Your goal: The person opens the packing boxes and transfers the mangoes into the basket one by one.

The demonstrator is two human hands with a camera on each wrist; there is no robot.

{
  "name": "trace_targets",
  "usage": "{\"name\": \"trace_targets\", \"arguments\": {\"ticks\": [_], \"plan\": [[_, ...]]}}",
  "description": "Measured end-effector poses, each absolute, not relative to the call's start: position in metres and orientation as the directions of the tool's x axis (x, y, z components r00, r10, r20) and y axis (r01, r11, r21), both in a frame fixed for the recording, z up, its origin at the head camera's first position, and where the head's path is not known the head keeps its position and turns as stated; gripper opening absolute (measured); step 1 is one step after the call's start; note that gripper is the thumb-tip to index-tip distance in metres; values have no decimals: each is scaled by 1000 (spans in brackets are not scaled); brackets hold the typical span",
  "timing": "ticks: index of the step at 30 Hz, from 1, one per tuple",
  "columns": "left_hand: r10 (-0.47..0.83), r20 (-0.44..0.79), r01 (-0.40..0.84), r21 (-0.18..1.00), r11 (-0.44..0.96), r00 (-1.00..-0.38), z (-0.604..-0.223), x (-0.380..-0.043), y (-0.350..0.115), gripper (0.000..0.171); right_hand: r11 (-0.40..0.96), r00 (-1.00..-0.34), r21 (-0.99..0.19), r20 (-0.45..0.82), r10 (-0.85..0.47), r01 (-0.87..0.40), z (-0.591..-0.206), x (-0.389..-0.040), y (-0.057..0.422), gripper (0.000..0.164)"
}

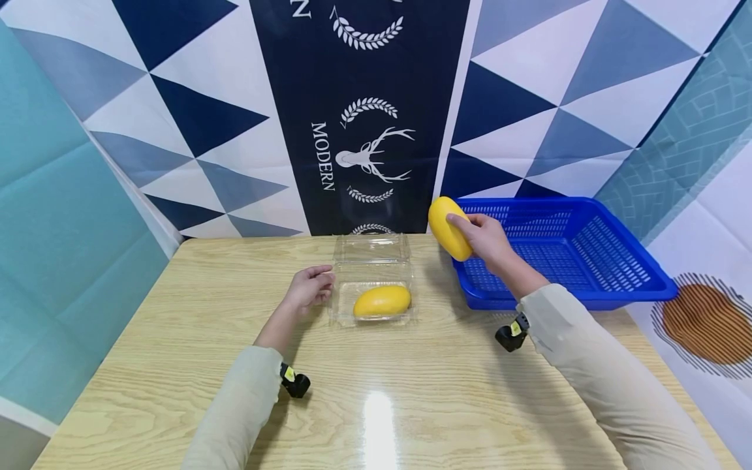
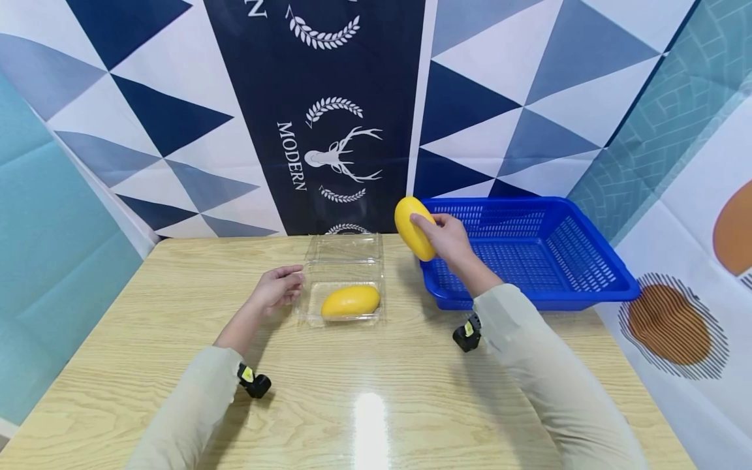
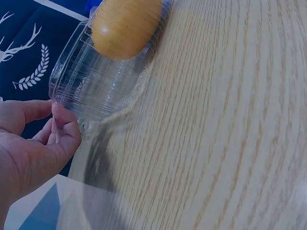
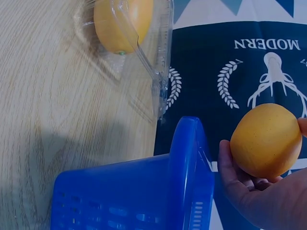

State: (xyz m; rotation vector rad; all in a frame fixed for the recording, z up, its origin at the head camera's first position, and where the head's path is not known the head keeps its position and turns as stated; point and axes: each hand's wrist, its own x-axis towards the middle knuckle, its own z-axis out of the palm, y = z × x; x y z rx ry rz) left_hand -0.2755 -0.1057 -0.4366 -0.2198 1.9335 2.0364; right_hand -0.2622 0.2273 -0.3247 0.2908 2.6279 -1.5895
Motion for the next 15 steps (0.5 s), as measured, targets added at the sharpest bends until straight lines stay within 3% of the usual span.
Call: {"name": "trace_targets", "arguments": {"ticks": [15], "plan": [[128, -327, -333, 943, -27, -936, -437, -275, -105, 45, 453, -983, -873, -132, 130, 177, -323, -259, 236, 86]]}}
